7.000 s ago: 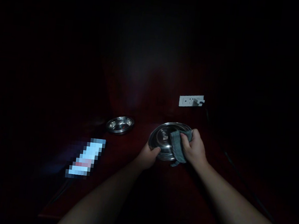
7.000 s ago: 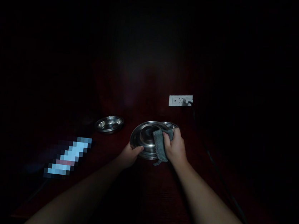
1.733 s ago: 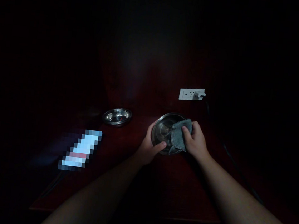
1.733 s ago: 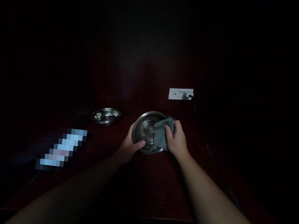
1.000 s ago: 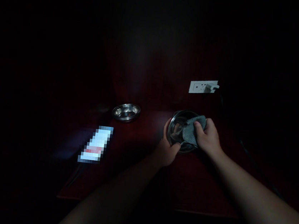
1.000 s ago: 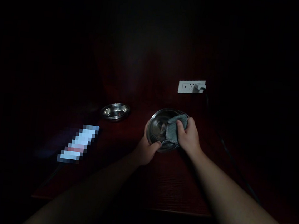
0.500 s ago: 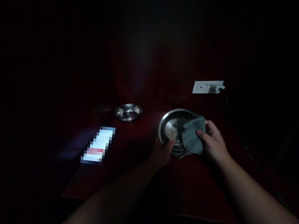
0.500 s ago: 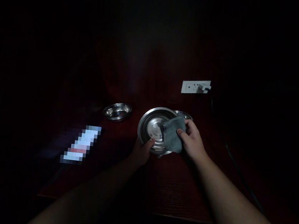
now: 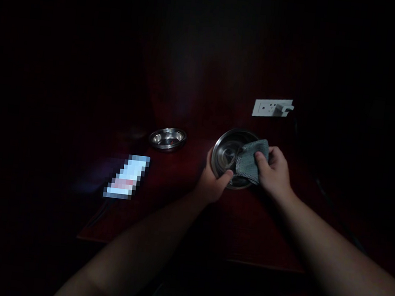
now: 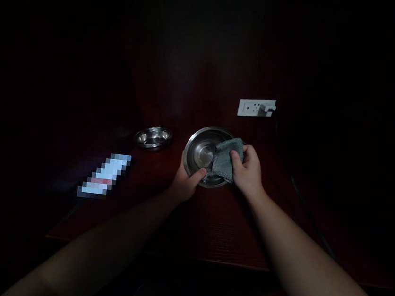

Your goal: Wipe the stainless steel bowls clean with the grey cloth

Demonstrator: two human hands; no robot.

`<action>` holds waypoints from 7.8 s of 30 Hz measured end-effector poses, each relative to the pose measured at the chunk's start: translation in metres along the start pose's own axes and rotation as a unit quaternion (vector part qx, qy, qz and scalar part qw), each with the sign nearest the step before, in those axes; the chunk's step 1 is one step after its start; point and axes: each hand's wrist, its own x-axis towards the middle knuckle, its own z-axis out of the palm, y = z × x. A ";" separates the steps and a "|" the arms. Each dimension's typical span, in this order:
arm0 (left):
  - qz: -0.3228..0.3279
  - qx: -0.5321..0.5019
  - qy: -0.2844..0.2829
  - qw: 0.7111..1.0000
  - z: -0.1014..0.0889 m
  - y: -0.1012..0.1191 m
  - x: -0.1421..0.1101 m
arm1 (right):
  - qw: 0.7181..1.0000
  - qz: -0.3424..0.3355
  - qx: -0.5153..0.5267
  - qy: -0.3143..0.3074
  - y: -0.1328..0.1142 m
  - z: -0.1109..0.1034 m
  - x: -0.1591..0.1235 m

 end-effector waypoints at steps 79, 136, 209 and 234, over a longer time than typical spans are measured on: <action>-0.119 -0.043 -0.115 0.985 -0.014 -0.021 0.015 | 0.993 0.006 -0.117 0.007 0.007 -0.004 0.002; -0.149 -0.185 -0.219 0.946 -0.005 0.007 0.002 | 0.969 0.003 -0.246 -0.021 -0.006 -0.010 0.002; -0.125 -0.097 -0.222 0.962 -0.022 0.003 0.016 | 0.978 -0.026 -0.205 -0.004 -0.005 -0.011 0.001; -0.164 -0.043 -0.107 0.980 -0.009 -0.011 0.003 | 0.995 -0.019 -0.094 0.029 -0.006 -0.002 0.001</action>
